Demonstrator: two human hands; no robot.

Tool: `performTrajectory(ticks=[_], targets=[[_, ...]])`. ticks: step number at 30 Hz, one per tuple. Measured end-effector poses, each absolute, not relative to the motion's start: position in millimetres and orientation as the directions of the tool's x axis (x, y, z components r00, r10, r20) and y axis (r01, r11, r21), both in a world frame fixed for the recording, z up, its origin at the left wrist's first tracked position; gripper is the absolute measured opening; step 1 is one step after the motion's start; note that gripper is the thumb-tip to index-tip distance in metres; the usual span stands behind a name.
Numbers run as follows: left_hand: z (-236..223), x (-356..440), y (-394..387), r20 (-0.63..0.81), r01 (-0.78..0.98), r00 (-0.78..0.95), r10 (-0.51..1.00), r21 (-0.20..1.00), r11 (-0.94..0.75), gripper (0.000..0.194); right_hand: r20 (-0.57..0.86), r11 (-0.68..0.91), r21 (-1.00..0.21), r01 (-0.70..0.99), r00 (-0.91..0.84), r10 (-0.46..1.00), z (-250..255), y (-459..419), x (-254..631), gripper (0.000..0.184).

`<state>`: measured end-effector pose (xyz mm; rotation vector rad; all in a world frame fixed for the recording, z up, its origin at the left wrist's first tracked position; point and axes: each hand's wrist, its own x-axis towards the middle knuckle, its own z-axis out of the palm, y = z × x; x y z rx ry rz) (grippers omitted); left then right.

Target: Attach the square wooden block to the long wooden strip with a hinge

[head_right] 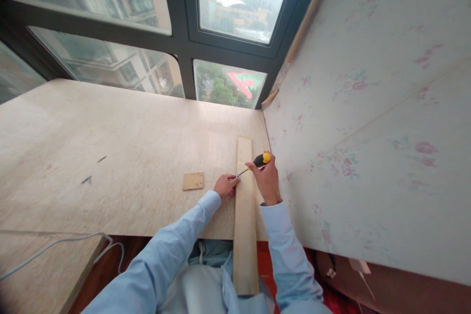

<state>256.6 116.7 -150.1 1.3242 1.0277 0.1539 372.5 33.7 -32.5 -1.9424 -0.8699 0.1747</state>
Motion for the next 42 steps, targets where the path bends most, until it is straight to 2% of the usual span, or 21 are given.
performTrajectory(ticks=[4, 6, 9, 11, 14, 16, 18, 21, 24, 26, 28, 31, 33, 36, 38, 40, 42], targets=[[-151, 257, 117, -0.529, 0.446, 0.574, 0.625, 0.842, 0.303, 0.03, 0.208, -0.012, -0.942, 0.335, 0.611, 0.764, -47, 36, 374, 0.073], [-151, 257, 117, -0.533, 0.449, 0.569, 0.626, 0.84, 0.306, 0.03, 0.188, 0.061, -0.969, 0.238, 0.563, 0.805, -51, 36, 375, 0.065], [-149, 257, 117, -0.542, 0.457, 0.559, 0.628, 0.833, 0.312, 0.031, 0.159, 0.038, -0.974, 0.225, 0.547, 0.822, -48, 33, 375, 0.057], [-147, 257, 117, -0.55, 0.463, 0.555, 0.624, 0.828, 0.317, 0.03, 0.165, -0.038, -0.947, 0.32, 0.581, 0.797, -41, 32, 373, 0.057], [-144, 256, 117, -0.557, 0.464, 0.556, 0.617, 0.824, 0.325, 0.029, 0.227, -0.21, -0.838, 0.504, 0.672, 0.705, -32, 30, 369, 0.066], [-142, 255, 117, -0.558, 0.462, 0.557, 0.615, 0.824, 0.329, 0.028, 0.251, -0.277, -0.791, 0.545, 0.702, 0.666, -32, 30, 367, 0.069], [-141, 255, 117, -0.559, 0.46, 0.555, 0.616, 0.823, 0.333, 0.028, 0.231, -0.238, -0.83, 0.505, 0.699, 0.677, -36, 31, 367, 0.069], [-141, 255, 117, -0.561, 0.459, 0.554, 0.616, 0.822, 0.337, 0.026, 0.18, -0.057, -0.94, 0.336, 0.63, 0.756, -46, 31, 370, 0.068], [-143, 256, 117, -0.563, 0.458, 0.556, 0.611, 0.821, 0.34, 0.025, 0.156, 0.034, -0.975, 0.219, 0.568, 0.808, -48, 31, 374, 0.062], [-144, 256, 117, -0.562, 0.455, 0.558, 0.611, 0.822, 0.341, 0.025, 0.147, -0.013, -0.964, 0.264, 0.575, 0.805, -44, 30, 374, 0.054], [-145, 256, 117, -0.561, 0.451, 0.558, 0.612, 0.824, 0.343, 0.024, 0.163, -0.125, -0.913, 0.388, 0.63, 0.759, -39, 31, 373, 0.048], [-146, 256, 117, -0.562, 0.449, 0.555, 0.613, 0.823, 0.348, 0.024, 0.21, -0.246, -0.843, 0.479, 0.714, 0.668, -36, 34, 371, 0.047], [-146, 256, 116, -0.562, 0.448, 0.553, 0.615, 0.823, 0.349, 0.024, 0.192, -0.174, -0.894, 0.412, 0.705, 0.682, -38, 36, 370, 0.05], [-145, 256, 116, -0.558, 0.447, 0.553, 0.618, 0.825, 0.345, 0.024, 0.137, -0.001, -0.975, 0.223, 0.603, 0.786, -43, 36, 370, 0.057], [-145, 256, 116, -0.557, 0.447, 0.555, 0.618, 0.826, 0.343, 0.024, 0.106, 0.025, -0.988, 0.154, 0.548, 0.83, -44, 35, 370, 0.056], [-145, 256, 116, -0.557, 0.447, 0.558, 0.615, 0.826, 0.343, 0.024, 0.09, -0.001, -0.986, 0.165, 0.54, 0.837, -44, 33, 370, 0.052], [-145, 256, 116, -0.556, 0.444, 0.562, 0.613, 0.828, 0.343, 0.023, 0.104, -0.067, -0.964, 0.259, 0.595, 0.797, -43, 32, 371, 0.048]])
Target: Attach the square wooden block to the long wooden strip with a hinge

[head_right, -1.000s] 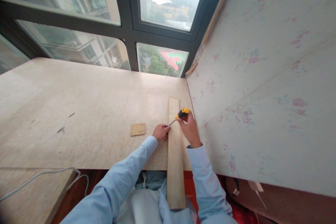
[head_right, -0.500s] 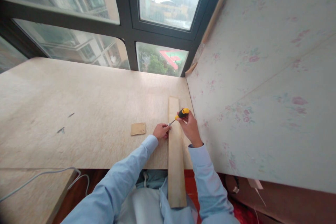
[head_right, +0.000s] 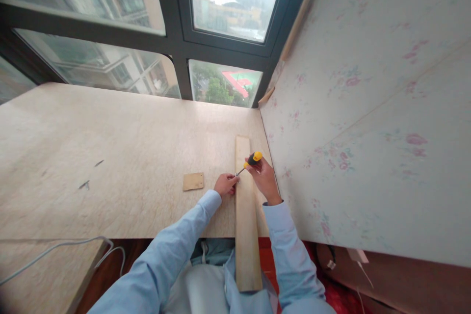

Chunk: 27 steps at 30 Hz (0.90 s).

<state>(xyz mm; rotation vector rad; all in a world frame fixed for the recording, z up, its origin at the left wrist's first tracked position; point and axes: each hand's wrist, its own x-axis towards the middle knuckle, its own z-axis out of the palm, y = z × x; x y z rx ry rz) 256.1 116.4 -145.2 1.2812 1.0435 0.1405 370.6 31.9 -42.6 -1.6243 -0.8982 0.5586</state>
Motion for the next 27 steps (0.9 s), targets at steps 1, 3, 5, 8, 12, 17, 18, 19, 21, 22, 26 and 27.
performTrajectory(ticks=[1, 3, 5, 8, 12, 17, 18, 19, 21, 22, 26, 27], targets=[[-145, 256, 116, -0.554, 0.442, 0.564, 0.613, 0.829, 0.343, 0.023, 0.125, -0.119, -0.938, 0.325, 0.64, 0.758, -42, 32, 371, 0.047], [-145, 256, 117, -0.551, 0.438, 0.566, 0.614, 0.831, 0.341, 0.022, 0.179, -0.228, -0.872, 0.432, 0.716, 0.675, -43, 33, 370, 0.048], [-145, 255, 117, -0.549, 0.436, 0.565, 0.617, 0.833, 0.342, 0.022, 0.206, -0.25, -0.853, 0.457, 0.737, 0.644, -46, 34, 370, 0.052], [-144, 255, 116, -0.549, 0.435, 0.56, 0.621, 0.832, 0.344, 0.022, 0.184, -0.079, -0.935, 0.346, 0.662, 0.726, -52, 33, 370, 0.062], [-141, 255, 116, -0.554, 0.443, 0.553, 0.622, 0.828, 0.345, 0.022, 0.134, 0.029, -0.98, 0.196, 0.552, 0.823, -51, 29, 373, 0.061], [-140, 255, 115, -0.557, 0.444, 0.553, 0.62, 0.826, 0.347, 0.022, 0.177, -0.223, -0.87, 0.44, 0.701, 0.691, -41, 29, 372, 0.056], [-139, 254, 115, -0.556, 0.442, 0.553, 0.62, 0.827, 0.347, 0.022, 0.2, -0.26, -0.846, 0.466, 0.728, 0.655, -41, 31, 372, 0.059], [-139, 254, 115, -0.556, 0.441, 0.553, 0.621, 0.827, 0.348, 0.022, 0.212, -0.263, -0.843, 0.47, 0.739, 0.64, -41, 32, 371, 0.062], [-139, 254, 115, -0.556, 0.44, 0.552, 0.622, 0.827, 0.349, 0.022, 0.204, -0.175, -0.889, 0.423, 0.709, 0.675, -45, 34, 371, 0.067], [-140, 254, 115, -0.555, 0.44, 0.551, 0.623, 0.827, 0.349, 0.022, 0.194, -0.107, -0.92, 0.377, 0.674, 0.713, -47, 34, 371, 0.069], [-141, 254, 115, -0.55, 0.437, 0.549, 0.63, 0.831, 0.345, 0.022, 0.155, 0.056, -0.98, 0.191, 0.553, 0.818, -52, 31, 373, 0.061], [-142, 254, 115, -0.548, 0.436, 0.549, 0.631, 0.832, 0.343, 0.022, 0.144, 0.048, -0.981, 0.187, 0.544, 0.826, -51, 30, 373, 0.056]])
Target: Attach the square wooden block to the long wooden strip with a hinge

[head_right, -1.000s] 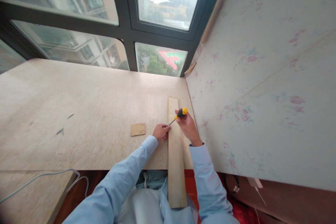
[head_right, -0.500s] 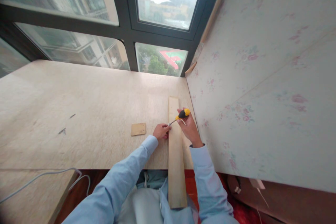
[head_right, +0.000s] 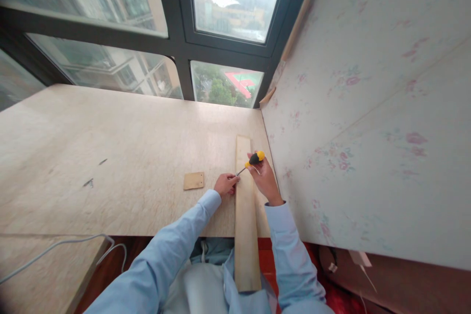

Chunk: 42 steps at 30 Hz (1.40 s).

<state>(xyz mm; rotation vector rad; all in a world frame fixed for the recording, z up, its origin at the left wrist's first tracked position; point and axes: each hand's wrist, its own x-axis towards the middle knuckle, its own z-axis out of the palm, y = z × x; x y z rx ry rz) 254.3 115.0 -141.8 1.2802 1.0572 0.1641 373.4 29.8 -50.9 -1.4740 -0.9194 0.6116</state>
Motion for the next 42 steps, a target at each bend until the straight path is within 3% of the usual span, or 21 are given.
performTrajectory(ticks=[3, 7, 13, 15, 17, 21, 23, 28, 31, 35, 37, 42], targets=[[-144, 255, 115, -0.542, 0.432, 0.553, 0.632, 0.836, 0.339, 0.023, 0.153, -0.079, -0.941, 0.329, 0.621, 0.769, -46, 27, 374, 0.044], [-146, 255, 114, -0.524, 0.416, 0.564, 0.638, 0.848, 0.329, 0.023, 0.22, -0.244, -0.849, 0.469, 0.734, 0.643, -47, 29, 372, 0.05], [-149, 255, 114, -0.514, 0.41, 0.564, 0.647, 0.854, 0.321, 0.022, 0.164, 0.036, -0.973, 0.227, 0.578, 0.799, -56, 32, 372, 0.059], [-150, 255, 114, -0.513, 0.413, 0.564, 0.647, 0.854, 0.317, 0.022, 0.119, 0.005, -0.979, 0.203, 0.552, 0.825, -54, 31, 372, 0.056], [-149, 255, 114, -0.511, 0.415, 0.567, 0.645, 0.855, 0.312, 0.022, 0.104, -0.09, -0.954, 0.285, 0.601, 0.793, -51, 31, 373, 0.051], [-148, 255, 115, -0.513, 0.422, 0.568, 0.643, 0.853, 0.308, 0.022, 0.199, -0.273, -0.84, 0.468, 0.735, 0.649, -49, 34, 373, 0.05], [-148, 255, 115, -0.517, 0.425, 0.566, 0.642, 0.85, 0.31, 0.022, 0.202, -0.214, -0.871, 0.442, 0.72, 0.664, -52, 35, 373, 0.053], [-147, 255, 114, -0.525, 0.424, 0.56, 0.641, 0.846, 0.322, 0.023, 0.144, 0.046, -0.983, 0.179, 0.583, 0.8, -55, 32, 372, 0.06], [-146, 254, 114, -0.527, 0.426, 0.559, 0.64, 0.845, 0.324, 0.023, 0.099, -0.014, -0.981, 0.191, 0.57, 0.815, -50, 29, 372, 0.051], [-144, 254, 114, -0.525, 0.427, 0.56, 0.641, 0.846, 0.319, 0.023, 0.194, -0.249, -0.853, 0.459, 0.722, 0.665, -46, 30, 372, 0.045], [-144, 254, 114, -0.523, 0.426, 0.562, 0.641, 0.847, 0.317, 0.024, 0.224, -0.301, -0.816, 0.494, 0.749, 0.624, -48, 32, 372, 0.048], [-146, 254, 114, -0.52, 0.426, 0.557, 0.647, 0.848, 0.314, 0.024, 0.137, -0.062, -0.957, 0.285, 0.628, 0.766, -54, 32, 371, 0.055]])
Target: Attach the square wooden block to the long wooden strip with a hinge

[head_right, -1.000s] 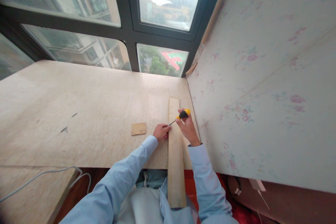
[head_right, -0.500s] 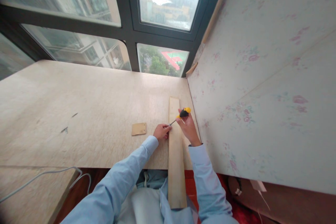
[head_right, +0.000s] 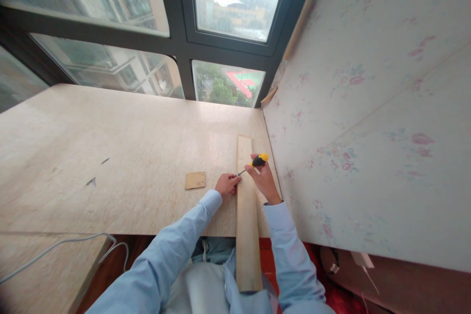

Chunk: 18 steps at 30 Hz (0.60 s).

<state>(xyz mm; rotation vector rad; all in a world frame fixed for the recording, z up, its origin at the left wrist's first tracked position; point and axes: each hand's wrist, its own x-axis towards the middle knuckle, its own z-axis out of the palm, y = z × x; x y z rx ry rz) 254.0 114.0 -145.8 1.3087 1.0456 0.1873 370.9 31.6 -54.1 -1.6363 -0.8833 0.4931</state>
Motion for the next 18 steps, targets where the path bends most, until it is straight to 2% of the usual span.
performTrajectory(ticks=[2, 5, 7, 10, 12, 14, 18], targets=[[-146, 254, 114, -0.519, 0.427, 0.559, 0.646, 0.848, 0.313, 0.023, 0.122, 0.013, -0.981, 0.195, 0.561, 0.819, -54, 28, 371, 0.055], [-147, 254, 114, -0.518, 0.428, 0.562, 0.645, 0.849, 0.31, 0.023, 0.085, 0.003, -0.988, 0.153, 0.533, 0.842, -52, 25, 371, 0.051], [-147, 254, 114, -0.514, 0.426, 0.564, 0.646, 0.851, 0.306, 0.023, 0.083, -0.081, -0.966, 0.244, 0.593, 0.801, -50, 26, 371, 0.048], [-148, 254, 114, -0.51, 0.424, 0.569, 0.645, 0.854, 0.301, 0.024, 0.172, -0.254, -0.861, 0.44, 0.723, 0.669, -49, 31, 372, 0.046], [-148, 254, 114, -0.509, 0.423, 0.57, 0.645, 0.855, 0.3, 0.024, 0.214, -0.287, -0.828, 0.481, 0.745, 0.632, -51, 35, 372, 0.047], [-148, 254, 114, -0.51, 0.425, 0.569, 0.645, 0.854, 0.3, 0.023, 0.206, -0.204, -0.876, 0.437, 0.721, 0.662, -54, 37, 371, 0.049], [-149, 254, 114, -0.515, 0.432, 0.563, 0.646, 0.85, 0.301, 0.023, 0.163, 0.011, -0.971, 0.239, 0.629, 0.76, -58, 35, 370, 0.056]])
